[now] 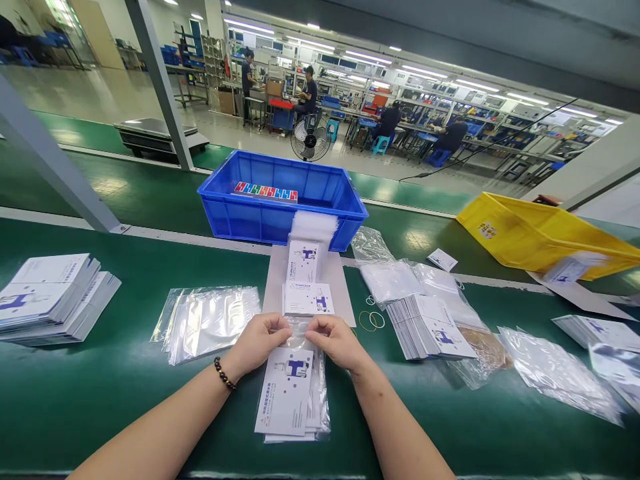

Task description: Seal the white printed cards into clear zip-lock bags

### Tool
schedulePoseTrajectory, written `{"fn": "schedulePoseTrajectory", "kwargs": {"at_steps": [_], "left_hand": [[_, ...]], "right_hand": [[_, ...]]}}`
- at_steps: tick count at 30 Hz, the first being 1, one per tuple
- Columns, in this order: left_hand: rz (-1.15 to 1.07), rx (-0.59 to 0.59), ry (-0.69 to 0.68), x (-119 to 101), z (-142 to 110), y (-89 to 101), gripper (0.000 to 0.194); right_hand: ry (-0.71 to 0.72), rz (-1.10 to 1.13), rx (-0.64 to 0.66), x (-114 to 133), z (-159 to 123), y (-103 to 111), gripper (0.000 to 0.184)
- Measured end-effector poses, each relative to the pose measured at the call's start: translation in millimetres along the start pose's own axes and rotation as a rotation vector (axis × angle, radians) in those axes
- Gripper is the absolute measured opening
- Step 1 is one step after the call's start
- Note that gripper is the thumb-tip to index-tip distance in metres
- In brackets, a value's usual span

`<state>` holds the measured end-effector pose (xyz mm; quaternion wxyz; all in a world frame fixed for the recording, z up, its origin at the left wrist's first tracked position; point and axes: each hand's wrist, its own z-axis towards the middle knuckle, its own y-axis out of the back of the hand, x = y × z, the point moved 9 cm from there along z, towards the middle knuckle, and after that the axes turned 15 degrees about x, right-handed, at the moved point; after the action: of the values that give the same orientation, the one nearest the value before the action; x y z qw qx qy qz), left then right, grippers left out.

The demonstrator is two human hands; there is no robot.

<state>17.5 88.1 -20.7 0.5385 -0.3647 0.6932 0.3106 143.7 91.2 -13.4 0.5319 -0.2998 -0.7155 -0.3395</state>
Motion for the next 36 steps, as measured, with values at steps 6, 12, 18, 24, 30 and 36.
{"fn": "schedulePoseTrajectory", "kwargs": {"at_steps": [6, 12, 18, 24, 30, 36], "left_hand": [[0.068, 0.044, 0.013, -2, -1, -7.4, 0.018], [0.243, 0.065, -0.031, -16, -4, -8.6, 0.018], [0.689, -0.183, 0.087, -28, -19, 54.2, 0.025], [1.007, -0.074, 0.516, 9, -22, 80.4, 0.015], [0.767, -0.116, 0.291, -2, -15, 69.4, 0.015], [0.314, -0.057, -0.025, -12, -9, 20.8, 0.016]], "right_hand": [[0.087, -0.161, -0.041, 18, -1, -9, 0.009], [0.2, -0.383, -0.064, 32, -5, -15, 0.016], [0.304, -0.594, -0.335, 36, -15, 10, 0.016], [0.359, -0.704, -0.486, 33, -19, 14, 0.015], [0.379, -0.623, -0.43, 37, -17, 5, 0.014], [0.307, -0.542, -0.157, 26, -3, -34, 0.042]]}}
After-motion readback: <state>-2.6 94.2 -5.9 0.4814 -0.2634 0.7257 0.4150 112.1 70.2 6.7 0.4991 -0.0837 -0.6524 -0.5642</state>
